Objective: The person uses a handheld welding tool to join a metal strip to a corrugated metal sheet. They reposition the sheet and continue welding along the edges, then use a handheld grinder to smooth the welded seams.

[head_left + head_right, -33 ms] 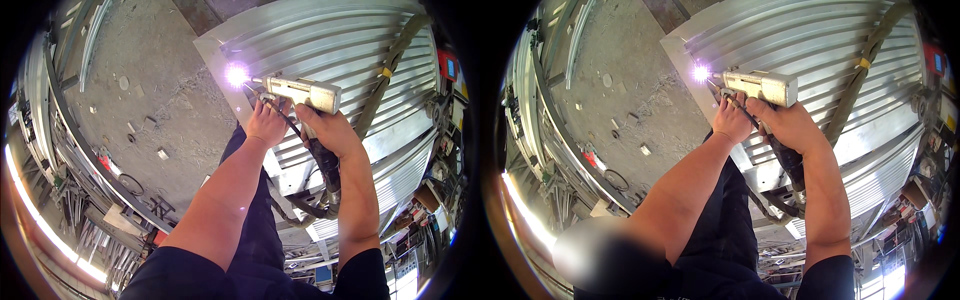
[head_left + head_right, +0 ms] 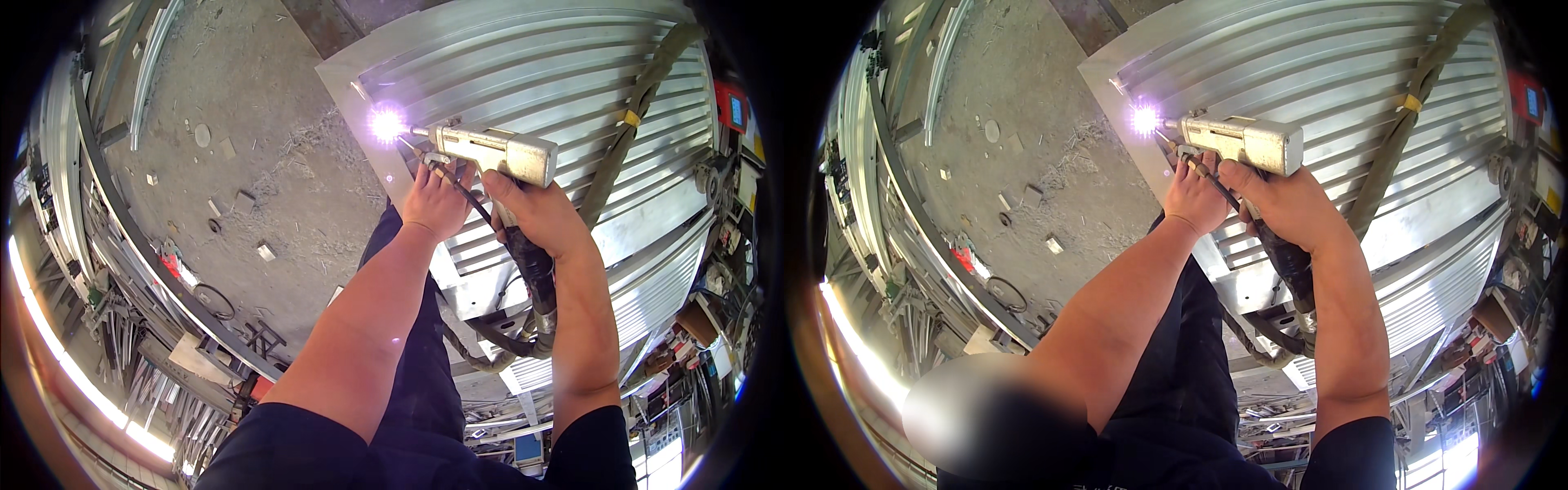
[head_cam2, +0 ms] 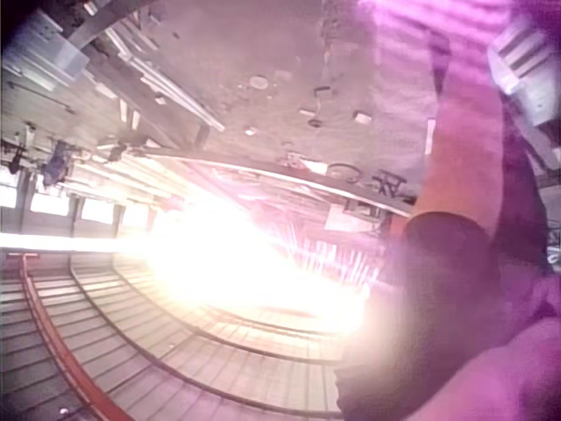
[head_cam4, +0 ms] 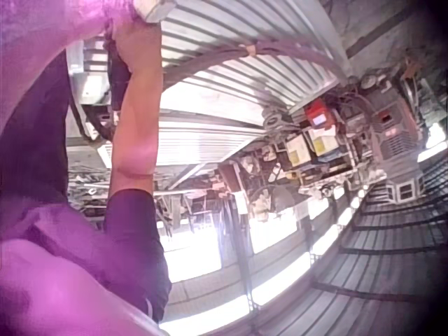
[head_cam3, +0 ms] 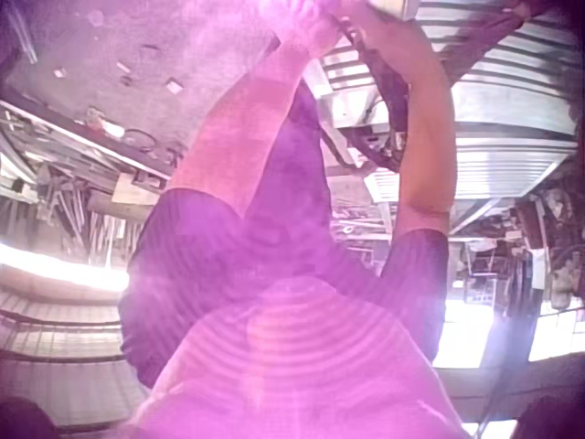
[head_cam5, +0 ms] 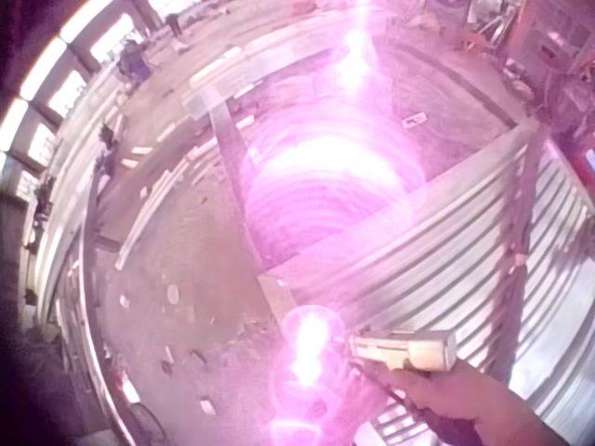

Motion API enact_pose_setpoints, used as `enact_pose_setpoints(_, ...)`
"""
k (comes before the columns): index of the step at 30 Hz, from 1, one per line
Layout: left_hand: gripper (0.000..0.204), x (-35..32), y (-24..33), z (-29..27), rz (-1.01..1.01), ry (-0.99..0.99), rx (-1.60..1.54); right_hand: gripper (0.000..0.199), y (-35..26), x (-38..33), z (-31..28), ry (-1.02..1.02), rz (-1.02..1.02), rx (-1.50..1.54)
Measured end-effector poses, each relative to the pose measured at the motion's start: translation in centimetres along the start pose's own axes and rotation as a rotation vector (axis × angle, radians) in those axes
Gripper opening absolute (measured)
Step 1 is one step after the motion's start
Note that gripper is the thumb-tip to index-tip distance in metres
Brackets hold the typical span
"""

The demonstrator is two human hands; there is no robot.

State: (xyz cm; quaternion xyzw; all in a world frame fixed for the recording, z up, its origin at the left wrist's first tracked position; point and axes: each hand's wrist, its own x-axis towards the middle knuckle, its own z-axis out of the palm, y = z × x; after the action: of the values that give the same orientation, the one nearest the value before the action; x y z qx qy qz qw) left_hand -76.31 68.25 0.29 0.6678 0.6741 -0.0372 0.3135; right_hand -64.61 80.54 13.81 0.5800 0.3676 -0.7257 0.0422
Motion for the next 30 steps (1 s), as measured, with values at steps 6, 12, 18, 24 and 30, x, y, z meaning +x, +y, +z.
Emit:
enact_pose_setpoints(6, 0.059, 0.4, -0.3, 0.1, 0.024, -0.094, 0.011, 0.040, 1.6, -1.2, -1.1, 0.057, 0.069, -0.013)
enact_pose_setpoints(12, 0.056, 0.4, -0.5, 1.1, 0.048, 0.158, 0.035, 0.051, 2.9, -2.2, -1.5, 0.043, 0.005, 0.007)
enact_pose_setpoints(18, 0.057, 0.4, -0.5, 0.4, 0.042, 0.014, 0.009, 0.053, 2.4, -1.8, -1.1, 0.024, 0.004, -0.001)
enact_pose_setpoints(24, 0.058, 0.4, -0.2, -0.6, 0.015, -0.079, -0.008, 0.054, 2.6, -1.4, -0.5, 0.039, 0.047, 0.019)
enact_pose_setpoints(30, 0.059, 0.4, -0.1, -0.6, 0.004, -0.104, 0.010, 0.053, 2.8, -1.2, -0.4, 0.024, 0.038, -0.002)
